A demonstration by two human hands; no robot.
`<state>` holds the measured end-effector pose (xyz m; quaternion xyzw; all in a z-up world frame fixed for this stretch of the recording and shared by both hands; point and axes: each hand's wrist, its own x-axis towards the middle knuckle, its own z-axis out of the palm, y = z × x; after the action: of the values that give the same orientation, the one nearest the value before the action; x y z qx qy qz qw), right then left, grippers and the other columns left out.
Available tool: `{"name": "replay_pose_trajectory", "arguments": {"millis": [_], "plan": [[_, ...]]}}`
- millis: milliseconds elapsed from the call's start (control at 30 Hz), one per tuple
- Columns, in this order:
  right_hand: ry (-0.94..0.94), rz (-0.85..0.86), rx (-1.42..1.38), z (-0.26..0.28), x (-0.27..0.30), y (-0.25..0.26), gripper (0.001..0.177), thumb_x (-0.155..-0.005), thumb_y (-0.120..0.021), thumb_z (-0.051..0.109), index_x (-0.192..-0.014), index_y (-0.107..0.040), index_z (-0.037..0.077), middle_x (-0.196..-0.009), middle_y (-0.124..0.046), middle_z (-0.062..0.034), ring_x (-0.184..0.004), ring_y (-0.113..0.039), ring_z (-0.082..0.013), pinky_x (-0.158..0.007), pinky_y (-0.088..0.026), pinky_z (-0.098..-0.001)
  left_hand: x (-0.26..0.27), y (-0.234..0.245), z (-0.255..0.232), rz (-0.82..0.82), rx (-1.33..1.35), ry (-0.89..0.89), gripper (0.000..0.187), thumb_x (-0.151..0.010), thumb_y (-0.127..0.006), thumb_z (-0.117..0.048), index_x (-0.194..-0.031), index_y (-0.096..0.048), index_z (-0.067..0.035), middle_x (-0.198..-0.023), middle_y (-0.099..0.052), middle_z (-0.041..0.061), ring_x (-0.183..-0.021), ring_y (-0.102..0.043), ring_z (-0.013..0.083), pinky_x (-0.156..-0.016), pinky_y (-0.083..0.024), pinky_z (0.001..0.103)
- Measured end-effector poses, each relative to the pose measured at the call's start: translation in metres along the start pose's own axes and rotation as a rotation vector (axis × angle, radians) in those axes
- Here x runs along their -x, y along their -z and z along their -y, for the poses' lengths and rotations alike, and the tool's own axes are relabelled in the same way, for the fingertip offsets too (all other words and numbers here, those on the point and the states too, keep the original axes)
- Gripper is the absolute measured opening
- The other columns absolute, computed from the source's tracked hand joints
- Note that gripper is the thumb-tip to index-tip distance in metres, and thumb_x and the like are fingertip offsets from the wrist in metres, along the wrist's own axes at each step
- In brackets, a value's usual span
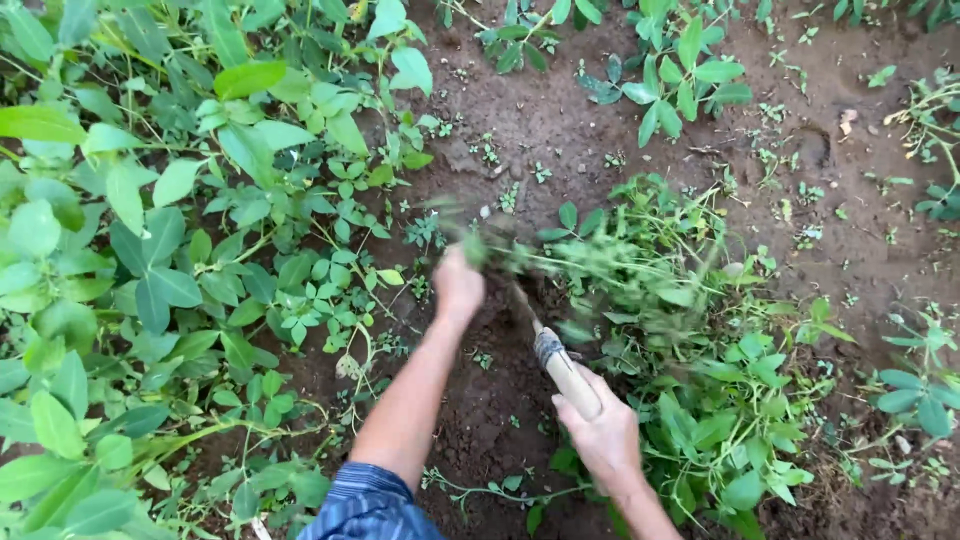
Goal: Using a hand trowel to remove weeds or plants from a garden bed.
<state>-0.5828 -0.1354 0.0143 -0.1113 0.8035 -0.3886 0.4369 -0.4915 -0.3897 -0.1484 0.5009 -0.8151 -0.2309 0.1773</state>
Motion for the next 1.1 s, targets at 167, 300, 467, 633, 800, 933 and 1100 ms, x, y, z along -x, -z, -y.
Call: {"name": "replay_pose_trajectory", "arguments": {"millis": [167,300,467,633,800,933,1100], "plan": [[0.077,-0.302,-0.148,-0.021,-0.042,0.073,0.038,-0.085,-0.076,0.009,-0.121,-0.068,0.003,-0.073,-0.068,-0.0069,-0.049,-0.057,-0.0124,-0.041,-0.048,-0.0299,-0.005,0.027,0.004,0.088,0.634,0.649,0.025,-0.102,-0.056,-0.021,-0.119,-0.066,-0.006,-0.107,-0.075,0.014,-0.099,-0.069,0.0262,-0.089,-0.053,0.041],[0.084,-0.439,-0.116,-0.019,-0.046,0.116,0.032,-0.090,-0.074,0.011,-0.120,-0.065,0.003,-0.076,-0.067,-0.0082,-0.051,-0.058,-0.0138,-0.043,-0.050,-0.0290,0.000,0.035,-0.038,0.177,0.723,0.435,0.033,-0.097,-0.067,-0.031,-0.122,-0.066,-0.010,-0.116,-0.073,0.010,-0.109,-0.067,0.0220,-0.094,-0.049,0.037],[0.002,-0.544,-0.297,-0.044,-0.028,0.143,0.030,-0.094,-0.074,0.014,-0.115,-0.061,-0.002,-0.075,-0.059,-0.0067,-0.051,-0.053,-0.0148,-0.044,-0.046,-0.0318,-0.015,0.011,-0.059,0.268,0.415,0.193,0.042,-0.083,-0.077,-0.025,-0.119,-0.067,-0.006,-0.107,-0.077,0.015,-0.101,-0.074,0.0329,-0.089,-0.057,0.044],[-0.176,-0.417,-0.389,-0.053,0.017,0.107,0.029,-0.087,-0.073,0.017,-0.108,-0.064,-0.001,-0.067,-0.059,-0.0112,-0.047,-0.054,-0.0202,-0.041,-0.046,-0.0374,-0.005,-0.004,-0.112,0.422,0.120,0.053,0.043,-0.088,-0.074,-0.020,-0.128,-0.060,-0.010,-0.113,-0.063,0.017,-0.094,-0.070,0.0368,-0.079,-0.059,0.048],[-0.456,0.043,-0.850,-0.072,-0.011,0.047,0.029,-0.085,-0.071,0.028,-0.110,-0.063,0.015,-0.062,-0.056,-0.0008,-0.043,-0.050,-0.0126,-0.039,-0.041,-0.0306,0.012,-0.033,-0.118,0.161,0.023,-0.358,0.040,-0.065,-0.071,-0.003,-0.103,-0.073,-0.013,-0.126,-0.060,0.016,-0.096,-0.066,0.0436,-0.077,-0.058,0.052],[-0.230,-0.119,-0.364,-0.037,0.006,0.044,0.028,-0.083,-0.073,0.025,-0.109,-0.066,0.016,-0.064,-0.061,-0.0007,-0.043,-0.049,-0.0123,-0.040,-0.041,-0.0315,0.005,-0.054,-0.091,0.298,-0.129,-0.303,0.016,-0.091,-0.063,-0.009,-0.105,-0.070,-0.008,-0.112,-0.066,0.016,-0.102,-0.068,0.0386,-0.084,-0.057,0.049],[-0.036,-0.161,-0.165,-0.052,0.012,0.072,0.026,-0.080,-0.077,0.019,-0.104,-0.071,0.011,-0.062,-0.060,-0.0042,-0.043,-0.051,-0.0135,-0.040,-0.042,-0.0318,-0.001,0.028,-0.035,0.199,0.396,0.148,0.031,-0.094,-0.062,-0.020,-0.123,-0.067,-0.010,-0.108,-0.075,0.015,-0.097,-0.072,0.0345,-0.088,-0.054,0.045]]}}
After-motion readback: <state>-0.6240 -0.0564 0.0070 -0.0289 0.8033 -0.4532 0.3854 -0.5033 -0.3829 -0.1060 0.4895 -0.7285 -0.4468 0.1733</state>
